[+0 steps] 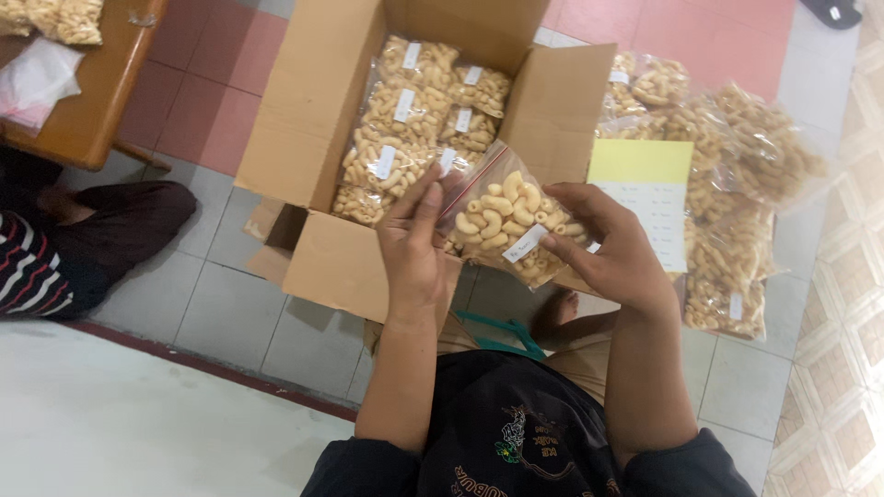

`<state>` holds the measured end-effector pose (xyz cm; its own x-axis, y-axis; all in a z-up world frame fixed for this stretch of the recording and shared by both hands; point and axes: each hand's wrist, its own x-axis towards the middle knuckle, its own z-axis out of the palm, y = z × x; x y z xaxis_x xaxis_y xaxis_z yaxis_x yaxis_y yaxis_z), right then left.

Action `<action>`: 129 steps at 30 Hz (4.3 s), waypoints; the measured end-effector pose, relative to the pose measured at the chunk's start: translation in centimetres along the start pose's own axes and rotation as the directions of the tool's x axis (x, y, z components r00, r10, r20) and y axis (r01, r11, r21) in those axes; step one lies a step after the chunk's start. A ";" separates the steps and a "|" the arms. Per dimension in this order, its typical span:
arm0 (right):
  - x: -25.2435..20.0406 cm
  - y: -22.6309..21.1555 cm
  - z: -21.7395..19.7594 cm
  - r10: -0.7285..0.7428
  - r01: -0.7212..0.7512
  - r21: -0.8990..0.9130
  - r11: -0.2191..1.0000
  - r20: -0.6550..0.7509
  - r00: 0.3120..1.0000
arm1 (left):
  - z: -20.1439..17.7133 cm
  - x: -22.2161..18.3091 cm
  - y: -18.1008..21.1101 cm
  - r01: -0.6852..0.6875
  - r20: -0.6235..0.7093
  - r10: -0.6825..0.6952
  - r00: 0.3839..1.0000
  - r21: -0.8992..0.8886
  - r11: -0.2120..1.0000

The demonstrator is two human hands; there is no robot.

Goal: The person peels small white labels from a yellow sheet and applies them to plastic bags filled with snacks, then places the labeled bags into a cardboard box.

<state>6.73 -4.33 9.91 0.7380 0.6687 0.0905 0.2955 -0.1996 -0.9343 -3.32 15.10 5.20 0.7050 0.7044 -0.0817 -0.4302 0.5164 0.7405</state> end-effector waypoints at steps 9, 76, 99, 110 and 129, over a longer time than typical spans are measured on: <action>7.0 -2.3 2.8 -0.118 0.121 -0.199 0.972 0.026 0.993 | -4.2 3.7 6.0 -0.235 -0.110 0.268 0.957 0.248 0.940; 10.6 1.2 11.7 -0.008 0.441 -0.553 0.707 0.616 0.787 | -6.0 6.4 6.0 -0.219 0.179 -0.217 0.960 0.959 -0.179; -0.4 2.0 4.5 -0.032 0.159 -0.695 0.701 0.192 0.981 | 1.1 0.1 1.5 -0.520 0.506 -0.294 0.811 0.853 0.033; -6.0 6.7 5.3 0.006 0.009 -0.482 0.876 0.030 1.000 | 0.9 -1.0 -1.8 -0.447 0.397 -0.460 0.794 0.894 0.000; -8.5 6.8 6.4 0.013 0.024 -0.361 0.932 0.099 0.995 | 0.4 -1.6 -2.0 -0.442 0.393 -0.457 0.798 0.897 0.001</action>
<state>-1.41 -6.84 0.55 0.6776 0.7341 0.0440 0.5126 -0.4285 -0.7440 -3.38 12.72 4.15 0.9808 0.1346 -0.1408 0.1938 -0.7472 0.6357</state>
